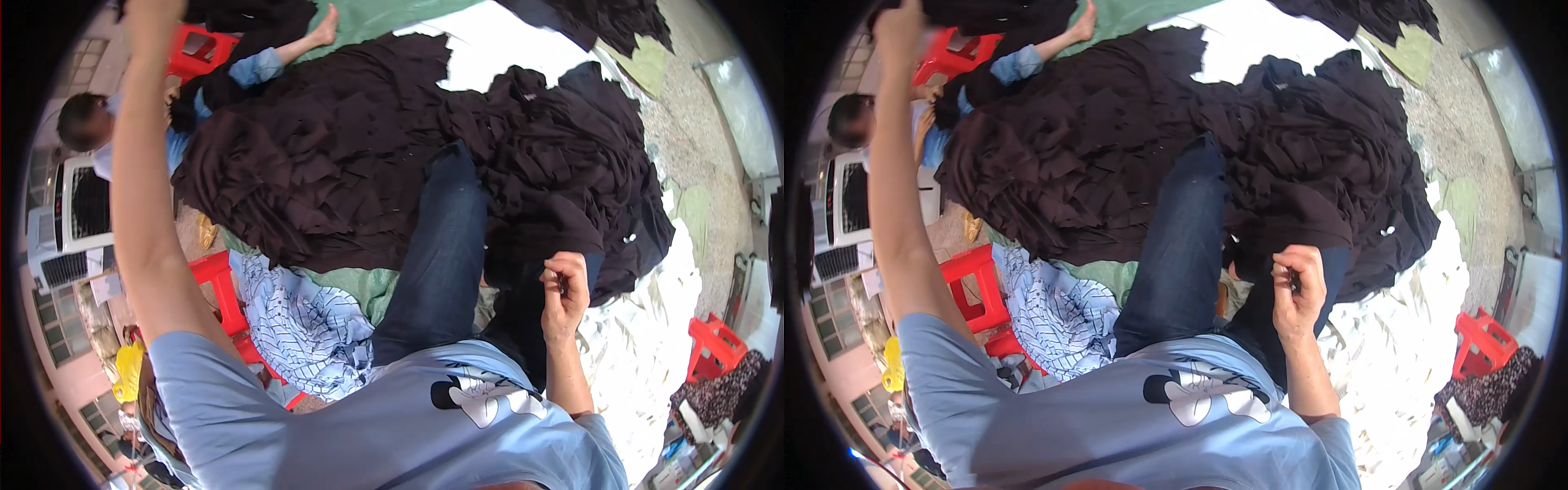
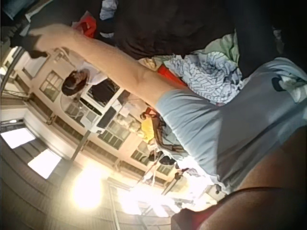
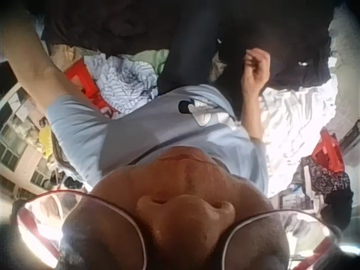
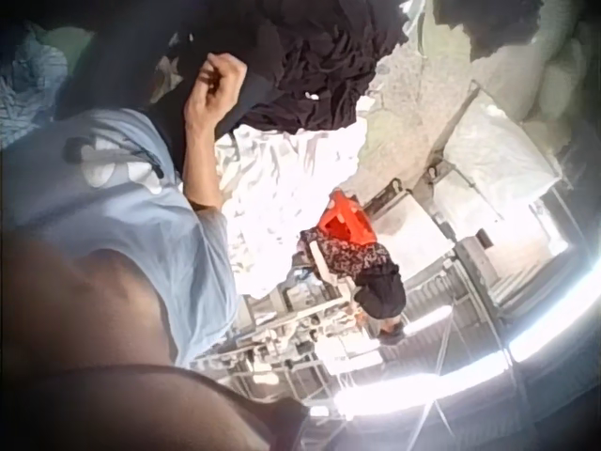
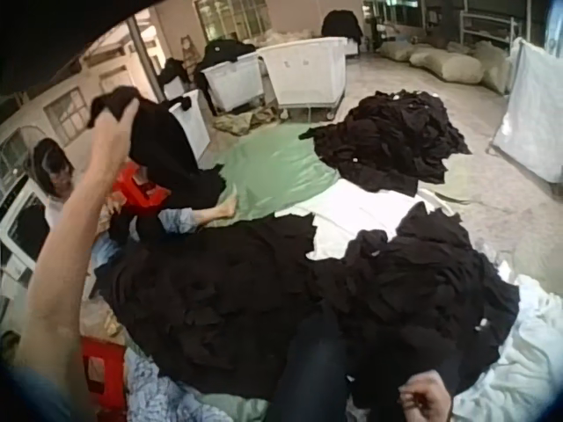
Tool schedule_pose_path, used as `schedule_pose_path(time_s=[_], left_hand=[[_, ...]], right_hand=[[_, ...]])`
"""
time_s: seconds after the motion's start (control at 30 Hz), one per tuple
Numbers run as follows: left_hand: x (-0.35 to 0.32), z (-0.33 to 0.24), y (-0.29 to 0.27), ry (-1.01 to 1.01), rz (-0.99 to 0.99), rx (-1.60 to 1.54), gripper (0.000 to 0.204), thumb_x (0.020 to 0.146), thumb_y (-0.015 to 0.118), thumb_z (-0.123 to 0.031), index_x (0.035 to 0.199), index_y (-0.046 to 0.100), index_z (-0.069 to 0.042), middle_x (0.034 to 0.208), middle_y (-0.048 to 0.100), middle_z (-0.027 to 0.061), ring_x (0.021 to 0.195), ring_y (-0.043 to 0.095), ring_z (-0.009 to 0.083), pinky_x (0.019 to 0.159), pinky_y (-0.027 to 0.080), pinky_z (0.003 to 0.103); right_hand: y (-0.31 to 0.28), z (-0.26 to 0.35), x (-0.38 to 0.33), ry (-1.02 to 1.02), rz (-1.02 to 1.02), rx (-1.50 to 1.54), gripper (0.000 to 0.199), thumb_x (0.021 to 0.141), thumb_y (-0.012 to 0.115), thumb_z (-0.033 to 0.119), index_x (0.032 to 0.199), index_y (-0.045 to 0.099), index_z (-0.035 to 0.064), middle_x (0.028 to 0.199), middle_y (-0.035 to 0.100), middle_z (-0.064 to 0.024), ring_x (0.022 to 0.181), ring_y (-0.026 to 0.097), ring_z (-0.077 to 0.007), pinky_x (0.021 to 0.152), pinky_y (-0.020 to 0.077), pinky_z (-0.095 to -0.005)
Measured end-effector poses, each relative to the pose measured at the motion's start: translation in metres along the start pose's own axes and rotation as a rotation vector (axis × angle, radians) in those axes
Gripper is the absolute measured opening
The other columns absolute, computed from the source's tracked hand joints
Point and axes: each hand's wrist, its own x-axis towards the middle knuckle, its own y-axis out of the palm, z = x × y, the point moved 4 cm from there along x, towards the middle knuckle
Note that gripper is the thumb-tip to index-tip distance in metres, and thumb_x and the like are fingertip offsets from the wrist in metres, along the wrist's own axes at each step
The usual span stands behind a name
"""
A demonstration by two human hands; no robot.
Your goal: The recorder is inspecting and sorting black garments, specifically checking buttons and tags.
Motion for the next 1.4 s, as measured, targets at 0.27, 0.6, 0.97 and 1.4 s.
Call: schedule_pose_path(time_s=[0.27, 0.6, 0.97, 1.4], left_hand=[[-0.268, 0.030, 0.264, 0.135, 0.926, 0.439, 0.038, 0.093, 0.052, -0.030, 0.091, 0.066, 0.005, 0.091, 0.067, 0.0235, 0.083, 0.068, 0.0358, 0.073, 0.056, 0.042], [-0.402, -0.139, 0.361, 0.772, 0.885, -0.070, 0.072, 0.071, 0.068, -0.007, 0.137, 0.041, -0.015, 0.132, 0.048, 0.0109, 0.124, 0.046, 0.0287, 0.100, 0.037, 0.051], [-0.341, -0.179, 0.282, -0.607, 1.164, -1.284, 0.028, 0.086, 0.048, 0.001, 0.112, 0.059, 0.000, 0.105, 0.064, 0.0054, 0.100, 0.058, 0.0131, 0.090, 0.044, 0.026], [-0.303, -0.331, -0.038, 0.252, 1.192, -1.699, 0.033, 0.077, 0.068, -0.008, 0.105, 0.050, -0.008, 0.091, 0.051, 0.0101, 0.073, 0.061, 0.0325, 0.059, 0.046, 0.039]], right_hand=[[-0.014, -0.021, 0.010, 0.061, 0.021, -0.105, 0.023, 0.077, 0.052, -0.013, 0.095, 0.059, -0.0011, 0.088, 0.056, -0.0102, 0.070, 0.053, -0.0147, 0.062, 0.0437, -0.0239], [-0.018, -0.033, 0.005, 0.053, -0.014, -0.143, 0.012, 0.088, 0.051, -0.005, 0.099, 0.056, -0.0028, 0.090, 0.055, -0.0125, 0.070, 0.053, -0.0143, 0.062, 0.0454, -0.0235], [-0.017, -0.035, 0.010, 0.036, -0.071, -0.109, 0.027, 0.076, 0.050, -0.015, 0.097, 0.060, -0.0016, 0.083, 0.059, -0.0115, 0.064, 0.056, -0.0150, 0.059, 0.0457, -0.0237], [-0.018, 0.043, -0.001, -0.093, 0.209, 0.390, 0.015, 0.077, 0.074, 0.009, 0.084, 0.066, -0.0016, 0.083, 0.064, -0.0106, 0.079, 0.060, -0.0222, 0.070, 0.0471, -0.0311]])
